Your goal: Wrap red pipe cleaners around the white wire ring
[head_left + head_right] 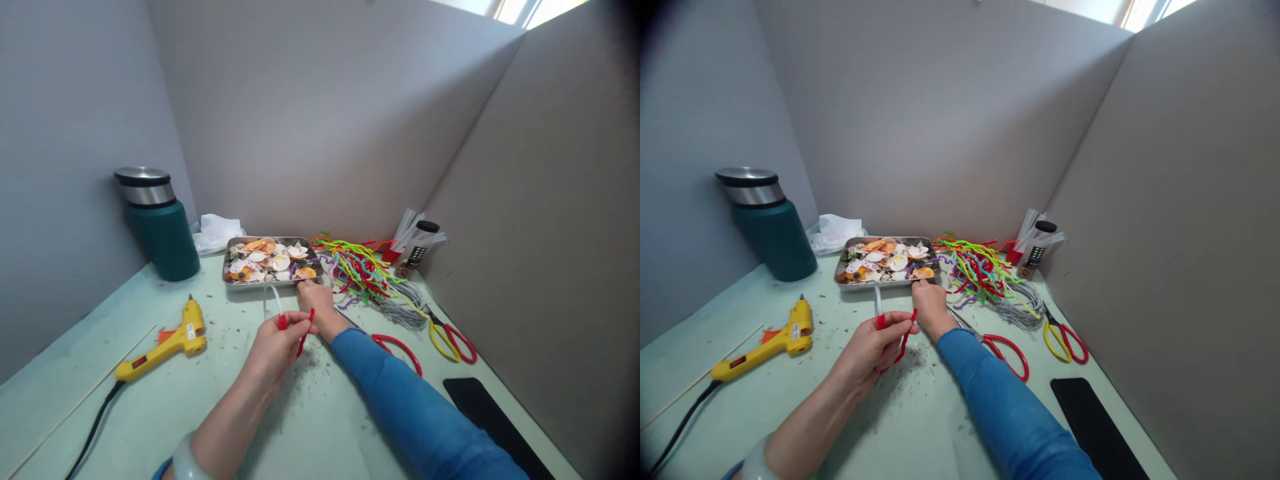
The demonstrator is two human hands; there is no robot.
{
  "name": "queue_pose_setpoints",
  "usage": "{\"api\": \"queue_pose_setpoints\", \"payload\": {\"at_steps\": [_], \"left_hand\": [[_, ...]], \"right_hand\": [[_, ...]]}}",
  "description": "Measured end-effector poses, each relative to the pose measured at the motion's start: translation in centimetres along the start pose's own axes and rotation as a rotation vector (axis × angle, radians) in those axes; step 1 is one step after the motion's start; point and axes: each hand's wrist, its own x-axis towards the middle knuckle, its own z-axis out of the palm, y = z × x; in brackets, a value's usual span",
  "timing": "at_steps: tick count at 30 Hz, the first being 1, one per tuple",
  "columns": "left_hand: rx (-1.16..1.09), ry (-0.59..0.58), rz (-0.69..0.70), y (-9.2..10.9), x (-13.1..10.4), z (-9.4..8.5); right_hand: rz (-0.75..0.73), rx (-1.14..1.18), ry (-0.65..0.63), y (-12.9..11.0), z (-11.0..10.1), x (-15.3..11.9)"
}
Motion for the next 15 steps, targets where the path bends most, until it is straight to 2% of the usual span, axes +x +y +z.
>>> {"api": "queue_pose_setpoints", "payload": {"at_steps": [4,8,10,11,13,14,15], "left_hand": [[0.0,0.007,0.001,-0.2,0.4,-0.3],[-0.025,0.012,0.027,-0.4,0.8,-0.7],[-0.036,0.03,0.042,-0.6,1.0,-0.8],[-0.044,0.04,0.044,-0.7,1.0,-0.8],[-0.063,0.057,0.041,-0.8,1.2,-0.7],[-0.087,0.068,0.041,-0.9,1.3,-0.6],[-0.1,0.083,0.053,-1.0,1.4,-0.6]], "right_hand": [[-0.011,0.021,0.037,-0.3,-0.7,-0.8],[0.028,0.076,0.118,0.4,-2.4,-2.6],[0.083,0.134,0.203,0.8,-3.8,-3.3],[0.1,0.24,0.305,0.8,-4.7,-3.6],[0.063,0.466,0.492,-0.2,-6.6,-3.9],[0.018,0.558,0.527,-1.4,-7.6,-4.1],[-0.048,0.64,0.51,-3.0,-8.6,-4.3]]}}
